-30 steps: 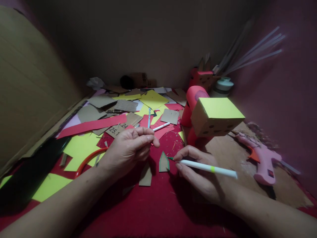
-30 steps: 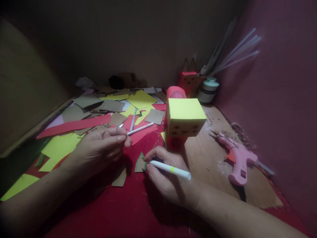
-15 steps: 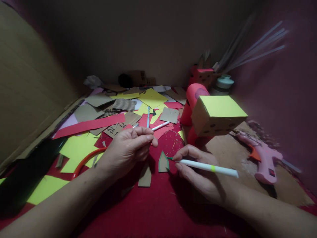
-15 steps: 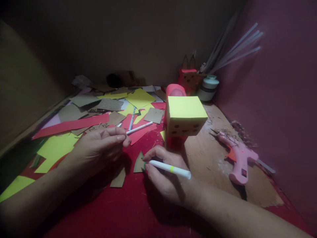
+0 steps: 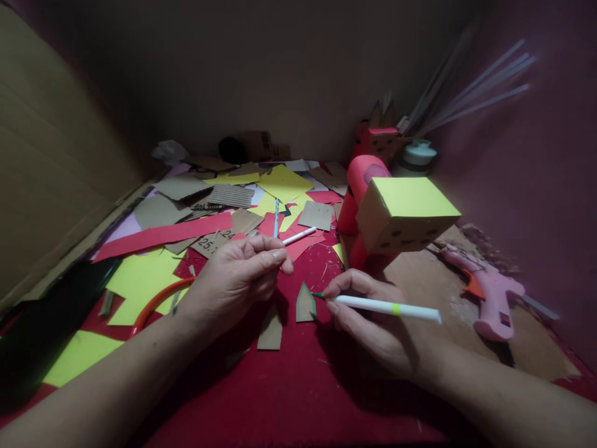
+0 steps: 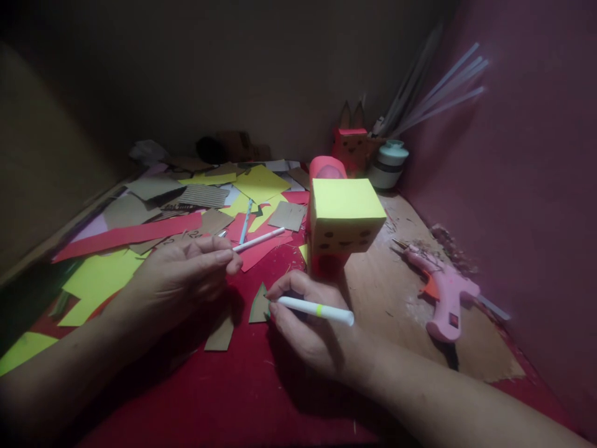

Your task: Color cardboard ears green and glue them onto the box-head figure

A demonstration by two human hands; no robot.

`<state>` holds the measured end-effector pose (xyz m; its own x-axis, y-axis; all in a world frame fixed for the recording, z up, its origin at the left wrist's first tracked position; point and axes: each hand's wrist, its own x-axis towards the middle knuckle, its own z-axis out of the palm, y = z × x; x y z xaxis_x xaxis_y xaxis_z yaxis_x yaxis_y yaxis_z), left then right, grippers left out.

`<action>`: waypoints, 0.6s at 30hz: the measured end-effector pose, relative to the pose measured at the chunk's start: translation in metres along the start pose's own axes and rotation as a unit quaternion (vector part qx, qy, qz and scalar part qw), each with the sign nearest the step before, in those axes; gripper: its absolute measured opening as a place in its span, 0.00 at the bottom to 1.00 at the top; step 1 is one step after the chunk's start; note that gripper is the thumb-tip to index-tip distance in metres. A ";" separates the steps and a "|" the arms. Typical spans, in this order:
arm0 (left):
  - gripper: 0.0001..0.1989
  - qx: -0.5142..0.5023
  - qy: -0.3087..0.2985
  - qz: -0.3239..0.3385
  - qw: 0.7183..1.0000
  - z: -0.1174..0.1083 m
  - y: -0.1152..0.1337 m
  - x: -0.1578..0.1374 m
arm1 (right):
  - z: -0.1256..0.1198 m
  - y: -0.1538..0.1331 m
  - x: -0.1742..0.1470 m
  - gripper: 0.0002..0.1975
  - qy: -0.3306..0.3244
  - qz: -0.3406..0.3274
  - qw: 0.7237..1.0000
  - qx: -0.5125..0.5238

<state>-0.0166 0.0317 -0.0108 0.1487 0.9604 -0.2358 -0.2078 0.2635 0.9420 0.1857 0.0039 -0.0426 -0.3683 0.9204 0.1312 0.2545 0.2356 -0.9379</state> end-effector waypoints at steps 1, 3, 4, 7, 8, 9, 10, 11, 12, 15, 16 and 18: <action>0.04 0.002 0.002 0.001 1.000 0.000 0.000 0.000 | 0.000 0.000 0.000 0.02 -0.002 -0.004 1.000 0.009; 0.02 0.005 0.007 0.008 1.000 0.000 0.000 0.000 | 0.002 0.001 0.001 0.02 -0.001 -0.014 0.999 0.043; 0.02 0.006 0.009 0.011 1.000 0.000 0.000 0.000 | 0.002 0.000 0.001 0.03 -0.002 -0.019 0.998 0.064; 0.03 0.011 0.013 0.023 1.000 0.002 0.003 -0.001 | 0.001 -0.004 0.002 0.04 -0.023 -0.034 0.993 0.108; 0.04 0.012 0.013 0.027 0.999 0.003 0.004 -0.002 | -0.001 -0.006 0.002 0.05 -0.039 -0.039 0.992 0.113; 0.04 0.013 0.010 0.030 0.999 0.003 0.005 -0.003 | -0.002 -0.008 0.003 0.06 -0.057 -0.042 0.991 0.116; 0.04 0.015 0.006 0.033 0.999 0.004 0.006 -0.004 | -0.004 -0.010 0.003 0.07 -0.080 -0.038 0.989 0.118; 0.04 0.015 -0.001 0.034 0.999 0.004 0.006 -0.005 | -0.006 -0.013 0.003 0.08 -0.109 -0.027 0.986 0.124; 0.03 0.015 -0.009 0.034 0.999 0.004 0.006 -0.006 | -0.008 -0.015 0.003 0.10 -0.141 -0.007 0.981 0.131; 0.13 0.019 -0.056 0.017 0.998 0.004 0.003 -0.010 | -0.010 -0.019 0.002 0.14 -0.238 0.072 0.957 0.152; 0.14 0.027 -0.077 0.007 0.997 0.005 0.002 -0.012 | -0.010 -0.020 0.002 0.14 -0.258 0.094 0.949 0.154; 0.09 0.046 -0.113 -0.013 0.992 0.005 0.001 -0.014 | -0.010 -0.019 0.002 0.15 -0.280 0.131 0.937 0.161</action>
<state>-0.0139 0.0179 -0.0048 0.3685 0.9054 -0.2107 -0.1133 0.2688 0.9565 0.1886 0.0044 -0.0213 -0.7658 0.6039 -0.2210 0.1519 -0.1640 -0.9747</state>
